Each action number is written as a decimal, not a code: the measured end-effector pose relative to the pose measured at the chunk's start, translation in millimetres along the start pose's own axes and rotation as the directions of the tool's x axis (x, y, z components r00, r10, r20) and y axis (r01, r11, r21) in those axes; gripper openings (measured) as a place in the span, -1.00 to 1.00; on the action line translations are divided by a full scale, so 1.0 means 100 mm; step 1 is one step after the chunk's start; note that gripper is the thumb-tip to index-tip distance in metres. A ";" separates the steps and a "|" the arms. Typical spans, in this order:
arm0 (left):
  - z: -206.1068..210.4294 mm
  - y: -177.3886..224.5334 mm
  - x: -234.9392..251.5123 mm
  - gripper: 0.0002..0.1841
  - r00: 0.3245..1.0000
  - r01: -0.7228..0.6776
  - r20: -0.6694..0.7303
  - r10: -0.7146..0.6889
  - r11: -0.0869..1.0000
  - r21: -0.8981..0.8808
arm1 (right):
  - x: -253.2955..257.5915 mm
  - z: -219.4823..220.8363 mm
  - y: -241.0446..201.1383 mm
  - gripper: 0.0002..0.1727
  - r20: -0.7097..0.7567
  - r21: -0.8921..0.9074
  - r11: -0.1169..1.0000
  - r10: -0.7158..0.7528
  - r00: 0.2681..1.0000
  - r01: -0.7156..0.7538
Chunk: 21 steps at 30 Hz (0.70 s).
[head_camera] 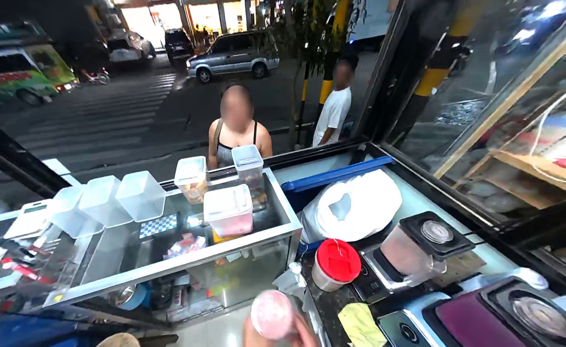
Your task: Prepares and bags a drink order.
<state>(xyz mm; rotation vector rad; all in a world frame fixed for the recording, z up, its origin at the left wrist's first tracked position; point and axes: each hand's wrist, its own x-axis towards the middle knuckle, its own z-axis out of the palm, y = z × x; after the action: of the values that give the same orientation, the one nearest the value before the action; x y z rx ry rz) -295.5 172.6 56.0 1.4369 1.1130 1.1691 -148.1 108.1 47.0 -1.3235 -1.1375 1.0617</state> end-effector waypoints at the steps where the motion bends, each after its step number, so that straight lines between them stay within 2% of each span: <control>1: -0.22 0.02 0.19 -0.01 0.997 0.000 -0.082 0.002 1.000 0.019 | 0.31 0.18 -0.09 -0.46 0.070 -0.029 0.998 -0.051 0.996 0.053; 5: -0.93 0.13 0.95 0.03 0.937 -0.057 -0.335 0.095 0.991 0.122 | 1.31 0.87 -0.49 -0.41 0.286 0.000 0.979 -0.197 0.938 0.205; 9: -1.47 0.17 1.56 0.13 0.881 -0.010 -0.459 0.118 0.973 0.230 | 1.96 1.60 -0.66 -0.36 0.304 0.012 0.963 -0.259 0.917 0.268; 15: -1.99 -0.14 2.19 0.16 0.892 -0.026 -0.444 0.082 0.991 0.131 | 2.49 2.28 -0.67 -0.35 0.221 -0.014 0.983 -0.175 0.960 0.183; 21: -2.15 -0.40 2.44 0.12 0.920 0.057 -0.392 -0.002 0.990 0.129 | 2.71 2.55 -0.46 -0.40 0.127 -0.055 0.992 -0.109 0.986 0.116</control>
<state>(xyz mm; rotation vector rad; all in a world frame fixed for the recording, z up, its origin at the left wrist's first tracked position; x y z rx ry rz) -479.4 443.9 70.9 1.3134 1.5124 1.4208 -359.7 416.0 79.2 -1.2399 -1.3316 1.0439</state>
